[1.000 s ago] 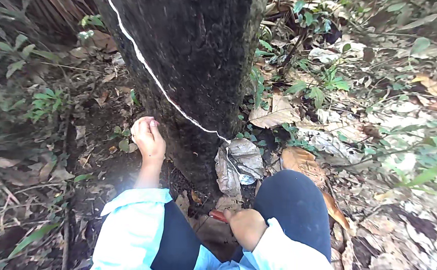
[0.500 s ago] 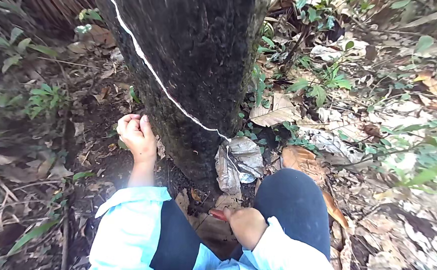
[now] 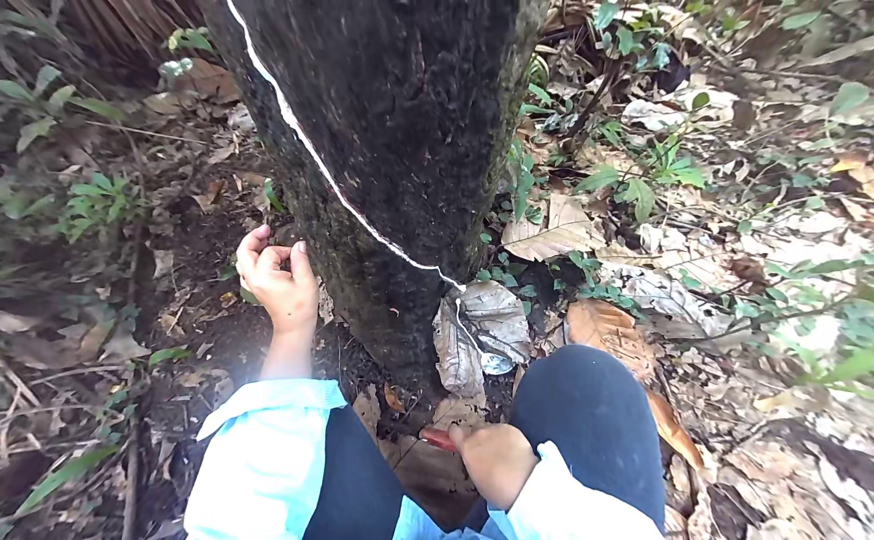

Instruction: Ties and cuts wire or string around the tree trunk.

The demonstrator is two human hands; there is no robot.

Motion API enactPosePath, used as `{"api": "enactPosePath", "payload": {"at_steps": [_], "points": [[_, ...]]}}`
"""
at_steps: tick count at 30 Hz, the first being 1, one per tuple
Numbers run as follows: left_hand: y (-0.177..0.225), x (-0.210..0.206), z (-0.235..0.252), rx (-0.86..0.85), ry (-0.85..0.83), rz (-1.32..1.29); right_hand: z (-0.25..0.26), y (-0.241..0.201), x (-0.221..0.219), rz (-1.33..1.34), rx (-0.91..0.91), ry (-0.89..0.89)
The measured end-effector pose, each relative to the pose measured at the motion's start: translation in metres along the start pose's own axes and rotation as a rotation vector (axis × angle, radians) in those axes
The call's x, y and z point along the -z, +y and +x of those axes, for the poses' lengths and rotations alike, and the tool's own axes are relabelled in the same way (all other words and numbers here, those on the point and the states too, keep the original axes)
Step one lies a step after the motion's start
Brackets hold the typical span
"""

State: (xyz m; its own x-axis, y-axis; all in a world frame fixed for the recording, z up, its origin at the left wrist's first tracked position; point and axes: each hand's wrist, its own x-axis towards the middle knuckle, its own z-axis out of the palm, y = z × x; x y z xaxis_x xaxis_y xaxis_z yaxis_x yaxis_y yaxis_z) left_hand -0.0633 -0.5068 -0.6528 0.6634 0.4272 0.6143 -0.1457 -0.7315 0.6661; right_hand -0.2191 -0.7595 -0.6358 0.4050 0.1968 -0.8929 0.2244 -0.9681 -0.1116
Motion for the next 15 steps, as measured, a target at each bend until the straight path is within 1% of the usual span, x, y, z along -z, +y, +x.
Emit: {"api": "enactPosePath", "payload": {"at_steps": [3,5,8,15], "points": [[-0.0015,0.0024,0.001,-0.023,0.021,0.021,-0.001,0.0008,-0.0007,0.027,0.009,0.008],[0.0005,0.0034,0.0013,0.01,0.02,0.02,-0.002,0.001,0.0001,0.031,0.017,0.008],[0.0017,0.0012,0.0016,0.024,0.063,0.016,-0.0016,0.0002,0.0004,0.012,0.011,-0.005],[0.0006,0.0017,0.0022,0.071,0.061,-0.003,-0.0009,-0.0001,-0.0009,0.001,0.008,-0.003]]}}
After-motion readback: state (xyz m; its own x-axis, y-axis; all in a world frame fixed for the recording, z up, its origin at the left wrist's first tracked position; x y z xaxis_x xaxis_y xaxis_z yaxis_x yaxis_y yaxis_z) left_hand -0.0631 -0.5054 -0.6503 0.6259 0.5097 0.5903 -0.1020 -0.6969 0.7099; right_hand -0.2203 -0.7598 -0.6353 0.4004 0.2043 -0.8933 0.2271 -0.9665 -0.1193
